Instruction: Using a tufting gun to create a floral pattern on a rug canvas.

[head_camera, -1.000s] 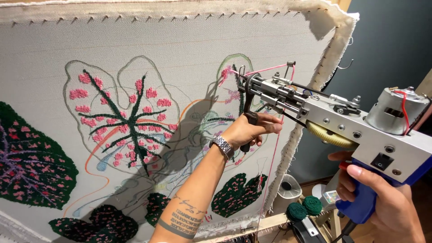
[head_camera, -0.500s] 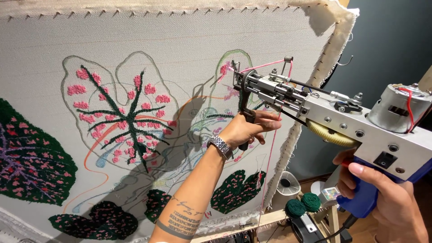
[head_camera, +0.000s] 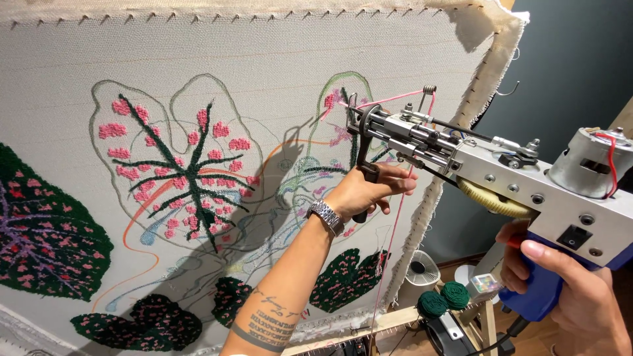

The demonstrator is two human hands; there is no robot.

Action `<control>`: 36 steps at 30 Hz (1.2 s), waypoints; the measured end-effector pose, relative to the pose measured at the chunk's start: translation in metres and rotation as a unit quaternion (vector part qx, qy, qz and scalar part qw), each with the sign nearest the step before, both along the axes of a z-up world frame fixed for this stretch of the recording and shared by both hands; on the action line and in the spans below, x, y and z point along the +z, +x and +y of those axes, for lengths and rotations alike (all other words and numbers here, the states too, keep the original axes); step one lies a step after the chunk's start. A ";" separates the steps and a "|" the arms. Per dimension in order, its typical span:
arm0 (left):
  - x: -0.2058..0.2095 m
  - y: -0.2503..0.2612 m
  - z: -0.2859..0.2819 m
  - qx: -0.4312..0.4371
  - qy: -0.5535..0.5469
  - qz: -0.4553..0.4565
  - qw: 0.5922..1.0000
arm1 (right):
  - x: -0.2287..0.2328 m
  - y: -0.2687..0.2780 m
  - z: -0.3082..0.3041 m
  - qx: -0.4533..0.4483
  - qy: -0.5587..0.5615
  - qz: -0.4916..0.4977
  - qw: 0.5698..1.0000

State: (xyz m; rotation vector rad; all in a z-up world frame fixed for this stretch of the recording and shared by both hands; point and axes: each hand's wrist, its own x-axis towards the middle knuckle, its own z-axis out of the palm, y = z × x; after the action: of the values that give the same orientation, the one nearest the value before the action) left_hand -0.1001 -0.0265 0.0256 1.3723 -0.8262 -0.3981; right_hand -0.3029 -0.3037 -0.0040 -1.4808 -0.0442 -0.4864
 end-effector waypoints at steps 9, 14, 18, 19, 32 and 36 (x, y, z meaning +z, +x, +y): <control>-0.001 -0.002 -0.006 0.012 0.025 0.001 1.000 | 0.001 -0.006 0.001 0.014 0.043 0.015 0.999; 0.000 -0.006 -0.006 0.023 0.034 -0.001 0.999 | 0.001 -0.007 0.001 -0.001 0.028 0.028 0.999; 0.006 -0.014 -0.005 0.049 0.063 0.010 0.997 | 0.015 -0.009 0.016 -0.009 0.012 0.001 1.000; 0.004 -0.013 -0.005 0.050 0.063 0.010 0.997 | 0.019 -0.012 0.023 -0.008 0.012 0.001 1.000; -0.016 0.030 0.006 0.134 0.155 -0.061 0.977 | 0.026 0.012 0.042 0.037 0.061 -0.014 0.997; -0.016 0.035 0.013 0.115 0.129 -0.058 0.983 | 0.026 0.021 0.046 0.028 0.028 -0.004 0.999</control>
State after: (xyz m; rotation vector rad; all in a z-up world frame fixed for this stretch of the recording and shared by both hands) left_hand -0.0654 -0.0136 0.0096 1.7256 -0.7171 -0.2512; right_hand -0.2821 -0.2579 0.0223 -1.4186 -0.0781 -0.4446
